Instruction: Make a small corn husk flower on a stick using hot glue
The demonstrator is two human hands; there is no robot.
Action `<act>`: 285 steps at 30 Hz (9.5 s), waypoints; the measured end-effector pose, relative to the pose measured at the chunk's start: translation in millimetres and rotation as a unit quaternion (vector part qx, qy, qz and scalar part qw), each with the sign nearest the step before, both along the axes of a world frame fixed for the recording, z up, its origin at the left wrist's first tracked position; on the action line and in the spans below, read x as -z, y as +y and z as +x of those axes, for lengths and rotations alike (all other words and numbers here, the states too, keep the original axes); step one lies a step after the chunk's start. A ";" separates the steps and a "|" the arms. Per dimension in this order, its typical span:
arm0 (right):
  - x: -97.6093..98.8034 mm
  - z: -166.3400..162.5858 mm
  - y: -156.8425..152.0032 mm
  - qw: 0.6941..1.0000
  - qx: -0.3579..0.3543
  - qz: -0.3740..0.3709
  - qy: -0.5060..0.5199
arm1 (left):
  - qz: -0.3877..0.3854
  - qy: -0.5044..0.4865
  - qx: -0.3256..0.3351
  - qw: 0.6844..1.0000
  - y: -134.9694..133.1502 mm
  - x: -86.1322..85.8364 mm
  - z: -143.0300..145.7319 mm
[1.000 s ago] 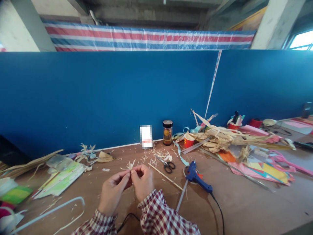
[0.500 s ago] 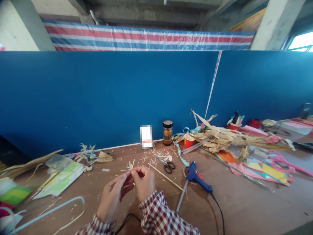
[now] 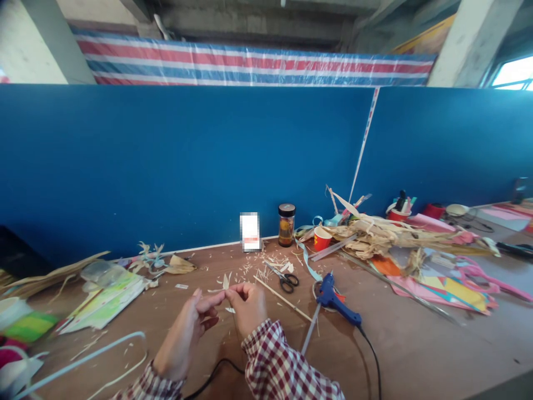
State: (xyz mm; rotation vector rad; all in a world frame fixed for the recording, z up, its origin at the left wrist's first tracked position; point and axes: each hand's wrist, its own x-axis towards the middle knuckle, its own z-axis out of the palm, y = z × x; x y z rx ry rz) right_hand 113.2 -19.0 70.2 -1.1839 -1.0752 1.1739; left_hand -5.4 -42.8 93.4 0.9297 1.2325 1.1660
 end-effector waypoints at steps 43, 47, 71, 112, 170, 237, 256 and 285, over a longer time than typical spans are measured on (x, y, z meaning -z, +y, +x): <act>6.2 3.8 3.3 0.996 0.031 0.015 -0.080 | 0.184 0.204 0.075 0.959 10.5 4.9 -4.3; -0.1 6.7 0.4 0.998 0.021 0.007 -0.058 | 0.195 0.214 -0.004 0.957 12.7 12.5 -5.3; 0.1 -1.2 -12.5 0.996 -0.003 0.064 -0.054 | 0.016 -0.099 -0.057 0.993 5.9 33.3 11.3; 2.7 -8.4 -12.5 0.987 -0.073 -0.054 0.134 | -0.051 -0.278 0.045 0.958 -0.5 33.4 2.0; -19.9 -6.2 -17.4 0.991 -0.067 0.110 -0.038 | -0.067 -0.301 -0.007 0.951 17.3 24.2 -6.3; -48.4 25.9 24.2 0.946 -0.195 0.114 -0.233 | 0.139 0.071 -0.012 0.988 -7.4 -7.8 4.5; -63.8 27.6 32.2 0.923 -0.343 0.070 -0.161 | 0.108 0.046 0.005 0.993 -7.8 -4.9 6.1; -74.0 14.4 34.4 0.931 -0.349 -0.069 0.083 | 0.110 -0.144 0.045 0.982 9.0 -44.6 -1.6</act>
